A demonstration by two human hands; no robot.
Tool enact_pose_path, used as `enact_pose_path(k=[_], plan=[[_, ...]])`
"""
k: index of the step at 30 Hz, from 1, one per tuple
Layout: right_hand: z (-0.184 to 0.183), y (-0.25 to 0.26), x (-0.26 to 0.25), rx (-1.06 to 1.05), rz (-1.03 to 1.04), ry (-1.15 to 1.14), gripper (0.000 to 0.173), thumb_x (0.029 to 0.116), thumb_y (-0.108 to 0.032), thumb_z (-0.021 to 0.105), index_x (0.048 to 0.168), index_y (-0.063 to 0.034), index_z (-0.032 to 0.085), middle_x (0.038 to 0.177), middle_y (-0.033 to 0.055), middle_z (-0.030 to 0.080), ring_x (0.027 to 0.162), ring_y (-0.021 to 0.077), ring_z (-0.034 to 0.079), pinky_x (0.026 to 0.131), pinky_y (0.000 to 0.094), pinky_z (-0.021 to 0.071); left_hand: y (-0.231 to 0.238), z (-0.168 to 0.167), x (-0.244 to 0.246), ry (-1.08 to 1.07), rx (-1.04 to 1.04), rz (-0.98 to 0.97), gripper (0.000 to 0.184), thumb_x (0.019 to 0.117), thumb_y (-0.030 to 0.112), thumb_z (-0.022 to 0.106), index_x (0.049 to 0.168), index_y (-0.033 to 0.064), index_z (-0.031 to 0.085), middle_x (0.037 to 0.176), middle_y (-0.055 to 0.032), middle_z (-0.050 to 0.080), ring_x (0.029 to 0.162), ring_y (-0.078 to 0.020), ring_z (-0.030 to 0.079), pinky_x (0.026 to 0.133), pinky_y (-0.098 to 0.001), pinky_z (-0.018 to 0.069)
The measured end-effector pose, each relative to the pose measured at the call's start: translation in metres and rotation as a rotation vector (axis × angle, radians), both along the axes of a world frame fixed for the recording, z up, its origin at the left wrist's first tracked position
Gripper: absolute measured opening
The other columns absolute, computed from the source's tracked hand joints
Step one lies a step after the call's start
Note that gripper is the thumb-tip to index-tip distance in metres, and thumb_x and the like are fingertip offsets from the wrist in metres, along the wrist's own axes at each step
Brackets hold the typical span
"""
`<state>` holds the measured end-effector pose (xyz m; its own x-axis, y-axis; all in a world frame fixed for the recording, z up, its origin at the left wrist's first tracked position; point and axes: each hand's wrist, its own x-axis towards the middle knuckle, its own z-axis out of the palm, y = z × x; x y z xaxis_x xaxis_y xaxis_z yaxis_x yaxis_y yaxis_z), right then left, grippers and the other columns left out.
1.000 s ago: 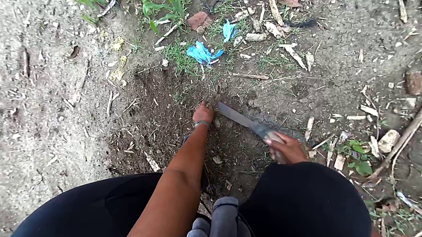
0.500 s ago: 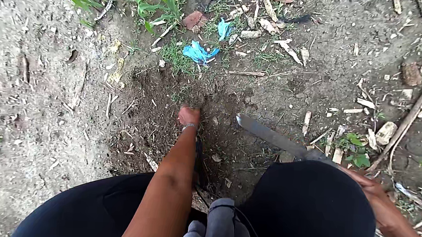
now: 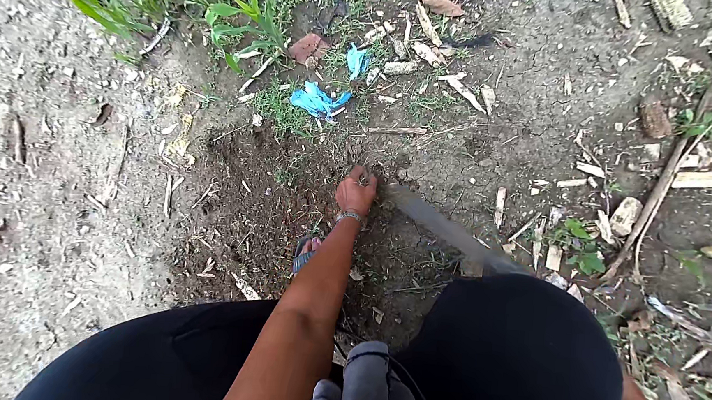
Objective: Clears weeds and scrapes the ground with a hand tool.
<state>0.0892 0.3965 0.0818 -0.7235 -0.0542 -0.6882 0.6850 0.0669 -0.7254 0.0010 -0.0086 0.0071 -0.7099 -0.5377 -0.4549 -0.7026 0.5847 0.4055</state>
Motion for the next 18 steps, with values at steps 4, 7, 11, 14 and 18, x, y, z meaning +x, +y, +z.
enact_pose_path(k=[4, 7, 11, 14, 18], plan=[[-0.005, 0.032, 0.016, -0.087, -0.083, 0.079, 0.035, 0.0918, -0.011, 0.059, 0.126, -0.0089, 0.069, 0.105, -0.0046, 0.077, 0.089, 0.0012, 0.072, 0.079, 0.0199, 0.0607, 0.016, 0.001, -0.037, -0.019, 0.047, -0.009, 0.048, 0.1078, 0.045, 0.052, 0.147, 0.0186, 0.055, 0.128, -0.0232, 0.069, 0.12, -0.0456, 0.065, 0.099, -0.0684, 0.0483], [-0.024, -0.029, -0.026, 0.087, 0.134, 0.021, 0.043, 0.1003, -0.007, 0.058, 0.141, 0.0036, 0.055, 0.121, 0.0107, 0.07, 0.1, 0.006, 0.067, 0.093, 0.0249, 0.0534, 0.032, -0.002, -0.059, -0.156, 0.012, -0.03, 0.062, 0.1089, 0.056, 0.039, 0.159, 0.0191, 0.038, 0.13, -0.025, 0.068, 0.123, -0.0452, 0.064, 0.101, -0.0667, 0.0485], [-0.06, -0.089, -0.039, -0.103, -0.011, 0.006, 0.049, 0.0955, -0.002, 0.064, 0.142, 0.0056, 0.051, 0.075, 0.0065, 0.068, 0.05, 0.0126, 0.06, 0.048, 0.0285, 0.055, 0.04, -0.008, -0.07, -0.256, -0.112, -0.069, 0.063, 0.1085, 0.055, 0.041, 0.158, 0.0158, 0.036, 0.128, -0.0249, 0.068, 0.116, -0.0441, 0.068, 0.094, -0.0645, 0.054], [-0.057, -0.074, -0.034, -0.12, -0.014, 0.023, 0.048, 0.0955, 0.001, 0.062, 0.142, 0.0054, 0.051, 0.077, 0.0046, 0.069, 0.054, 0.0107, 0.062, 0.053, 0.0268, 0.0558, 0.033, -0.008, -0.068, -0.29, -0.104, -0.123, 0.063, 0.1065, 0.052, 0.049, 0.159, 0.0183, 0.038, 0.128, -0.0245, 0.068, 0.118, -0.0442, 0.068, 0.095, -0.0649, 0.0536], [-0.048, -0.022, -0.027, 0.009, 0.057, 0.096, 0.041, 0.0968, 0.0, 0.058, 0.137, 0.0101, 0.055, 0.117, 0.0123, 0.071, 0.098, 0.0, 0.066, 0.092, 0.018, 0.0526, 0.027, 0.0, -0.066, -0.282, -0.018, -0.242, 0.053, 0.0993, 0.047, 0.064, 0.142, 0.017, 0.06, 0.126, -0.0234, 0.07, 0.119, -0.0445, 0.066, 0.095, -0.0683, 0.0513]])
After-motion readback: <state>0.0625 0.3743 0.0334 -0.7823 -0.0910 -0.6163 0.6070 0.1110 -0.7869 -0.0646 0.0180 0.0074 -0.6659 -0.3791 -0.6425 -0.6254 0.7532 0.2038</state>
